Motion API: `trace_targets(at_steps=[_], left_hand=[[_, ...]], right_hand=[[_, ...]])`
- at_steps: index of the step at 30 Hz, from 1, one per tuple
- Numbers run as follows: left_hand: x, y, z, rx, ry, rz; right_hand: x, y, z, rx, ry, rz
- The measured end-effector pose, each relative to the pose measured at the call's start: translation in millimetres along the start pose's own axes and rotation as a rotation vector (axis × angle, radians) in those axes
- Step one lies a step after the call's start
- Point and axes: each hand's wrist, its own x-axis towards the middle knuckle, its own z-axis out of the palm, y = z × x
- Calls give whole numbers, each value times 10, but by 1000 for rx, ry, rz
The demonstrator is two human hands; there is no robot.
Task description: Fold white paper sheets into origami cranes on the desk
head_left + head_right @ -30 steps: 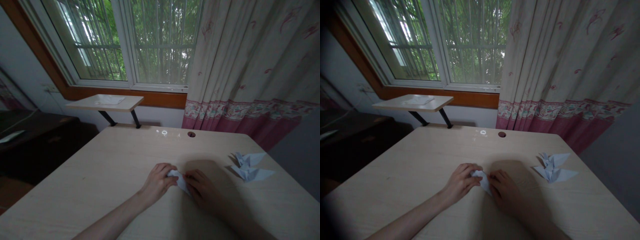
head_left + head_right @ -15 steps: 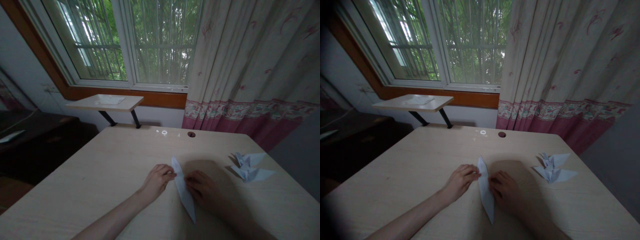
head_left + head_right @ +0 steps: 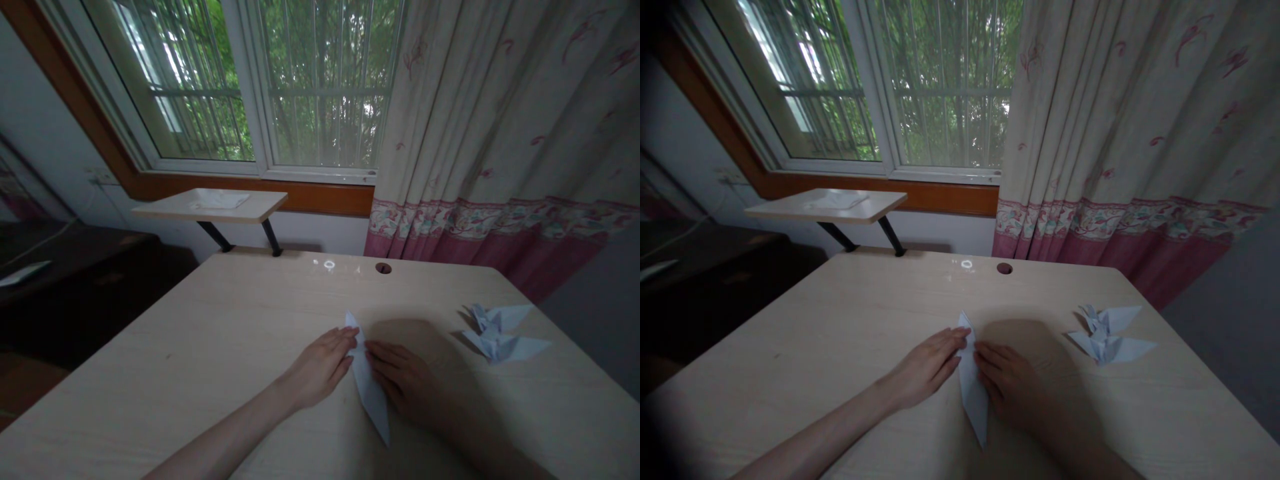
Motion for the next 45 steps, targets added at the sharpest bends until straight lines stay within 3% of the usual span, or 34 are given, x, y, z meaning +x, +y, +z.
trace_targets(at_steps=[9,22,31,45], left_hand=[[25,-4,23,110,-19,-10],[35,-19,9,245,-103,-95],[18,-70,71,254,-42,-115],[5,-15,13,131,82,-159]], right_hand=[[68,-52,-94,16,-43,-19],[49,-21,-58,-7,-77,-23],[92,-40,-156,181,-117,-51],[52,-52,-195,234,-99,-15]])
